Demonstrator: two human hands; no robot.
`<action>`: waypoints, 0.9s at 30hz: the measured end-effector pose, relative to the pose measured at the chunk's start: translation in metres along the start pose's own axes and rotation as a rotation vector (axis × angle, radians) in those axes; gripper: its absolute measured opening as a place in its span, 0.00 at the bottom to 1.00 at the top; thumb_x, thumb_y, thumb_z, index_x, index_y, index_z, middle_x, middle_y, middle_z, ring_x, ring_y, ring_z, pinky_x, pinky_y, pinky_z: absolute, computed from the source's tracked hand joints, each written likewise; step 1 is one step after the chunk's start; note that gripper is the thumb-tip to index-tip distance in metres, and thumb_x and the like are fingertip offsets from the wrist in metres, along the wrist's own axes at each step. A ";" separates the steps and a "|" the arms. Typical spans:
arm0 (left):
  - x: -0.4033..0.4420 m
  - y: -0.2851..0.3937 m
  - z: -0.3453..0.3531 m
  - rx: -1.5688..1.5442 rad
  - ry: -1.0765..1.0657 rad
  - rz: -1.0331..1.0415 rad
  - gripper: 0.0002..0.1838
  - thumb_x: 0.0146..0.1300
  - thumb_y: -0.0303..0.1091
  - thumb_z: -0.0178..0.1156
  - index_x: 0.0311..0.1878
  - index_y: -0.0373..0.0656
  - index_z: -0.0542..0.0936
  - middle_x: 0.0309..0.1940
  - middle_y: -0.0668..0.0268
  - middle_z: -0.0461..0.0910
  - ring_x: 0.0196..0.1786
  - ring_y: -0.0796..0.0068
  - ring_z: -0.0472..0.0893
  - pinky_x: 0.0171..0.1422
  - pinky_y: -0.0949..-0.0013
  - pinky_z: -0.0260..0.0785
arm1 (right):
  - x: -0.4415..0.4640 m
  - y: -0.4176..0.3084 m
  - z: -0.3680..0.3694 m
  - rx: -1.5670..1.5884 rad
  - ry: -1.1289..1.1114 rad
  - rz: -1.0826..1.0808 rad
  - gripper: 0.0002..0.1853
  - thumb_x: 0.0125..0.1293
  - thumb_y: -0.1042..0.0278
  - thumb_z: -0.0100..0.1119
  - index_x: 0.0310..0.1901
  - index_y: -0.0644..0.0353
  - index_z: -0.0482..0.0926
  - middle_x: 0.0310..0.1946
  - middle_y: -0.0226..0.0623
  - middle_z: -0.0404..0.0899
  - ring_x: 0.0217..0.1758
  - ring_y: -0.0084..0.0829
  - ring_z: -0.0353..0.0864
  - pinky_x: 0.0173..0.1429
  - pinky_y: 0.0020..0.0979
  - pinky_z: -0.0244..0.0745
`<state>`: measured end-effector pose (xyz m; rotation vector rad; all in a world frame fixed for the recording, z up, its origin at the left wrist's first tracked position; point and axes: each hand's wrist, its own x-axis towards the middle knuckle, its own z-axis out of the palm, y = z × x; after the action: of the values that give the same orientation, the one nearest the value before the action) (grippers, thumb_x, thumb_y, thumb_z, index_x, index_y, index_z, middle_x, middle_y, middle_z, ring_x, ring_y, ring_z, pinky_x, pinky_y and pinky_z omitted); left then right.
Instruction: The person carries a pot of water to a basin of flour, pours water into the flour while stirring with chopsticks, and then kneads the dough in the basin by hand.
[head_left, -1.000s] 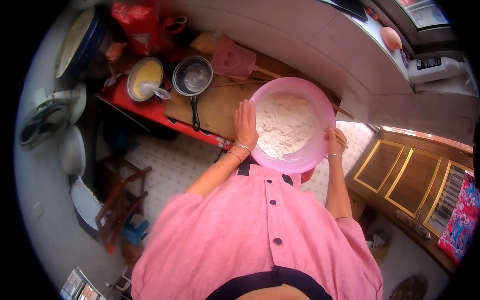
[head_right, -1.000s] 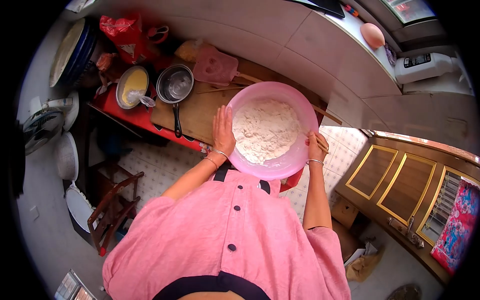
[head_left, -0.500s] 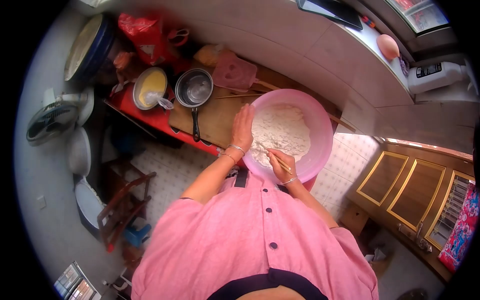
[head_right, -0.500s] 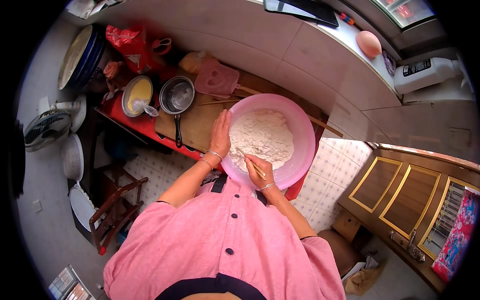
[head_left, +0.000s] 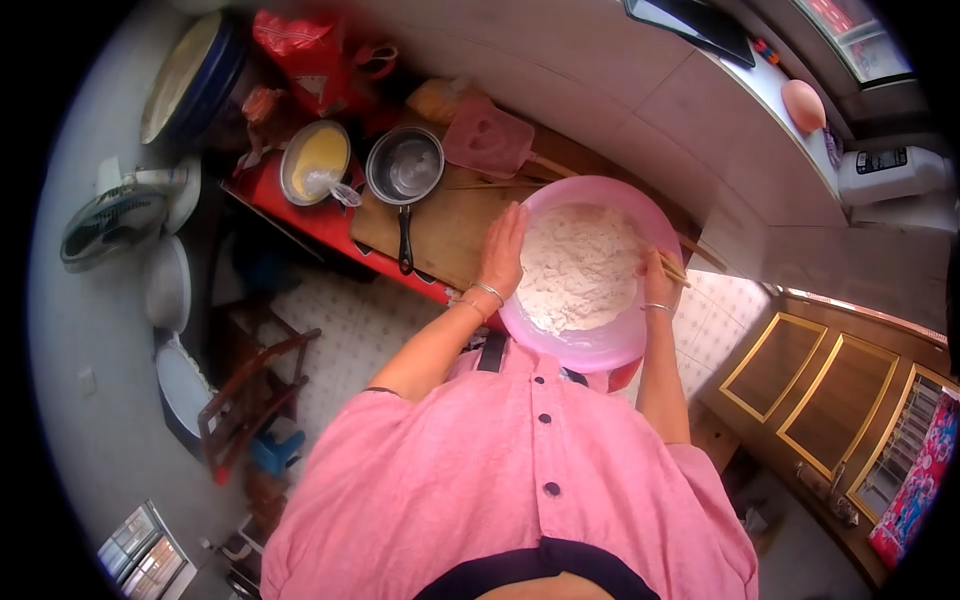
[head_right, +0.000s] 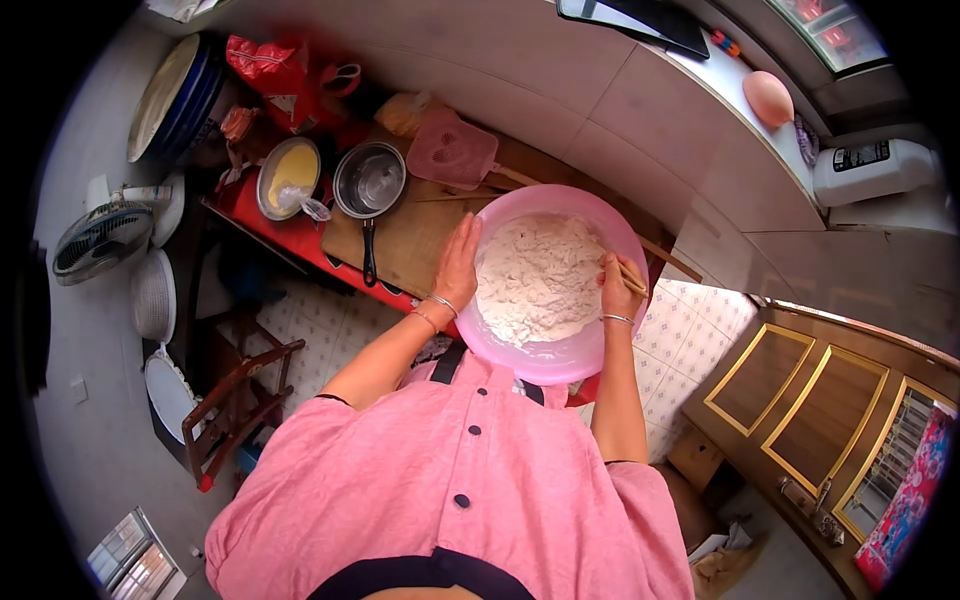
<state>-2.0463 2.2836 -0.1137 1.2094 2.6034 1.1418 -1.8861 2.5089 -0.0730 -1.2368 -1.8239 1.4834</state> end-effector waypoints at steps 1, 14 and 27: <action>0.000 0.001 -0.001 -0.001 0.008 0.004 0.39 0.50 0.11 0.46 0.70 0.39 0.60 0.68 0.47 0.60 0.69 0.47 0.63 0.73 0.54 0.53 | -0.004 0.001 0.019 0.029 -0.030 0.015 0.11 0.64 0.65 0.60 0.40 0.66 0.82 0.28 0.35 0.83 0.25 0.21 0.78 0.30 0.22 0.74; 0.001 0.007 -0.003 -0.043 0.020 -0.046 0.36 0.52 0.12 0.45 0.69 0.39 0.61 0.68 0.47 0.61 0.69 0.47 0.62 0.73 0.57 0.55 | -0.082 0.006 0.056 -0.284 -0.469 -0.479 0.07 0.61 0.70 0.60 0.39 0.61 0.82 0.27 0.43 0.82 0.30 0.38 0.83 0.37 0.32 0.76; 0.054 0.028 -0.014 0.193 -0.282 -0.073 0.38 0.52 0.12 0.48 0.70 0.43 0.61 0.71 0.54 0.57 0.74 0.50 0.55 0.75 0.47 0.46 | -0.049 0.001 -0.013 -0.336 -0.248 -0.356 0.09 0.62 0.70 0.61 0.41 0.64 0.81 0.33 0.44 0.83 0.33 0.39 0.82 0.40 0.33 0.76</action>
<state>-2.0704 2.3241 -0.0720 1.1963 2.5591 0.6642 -1.8514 2.4731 -0.0615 -0.8283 -2.3881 1.2058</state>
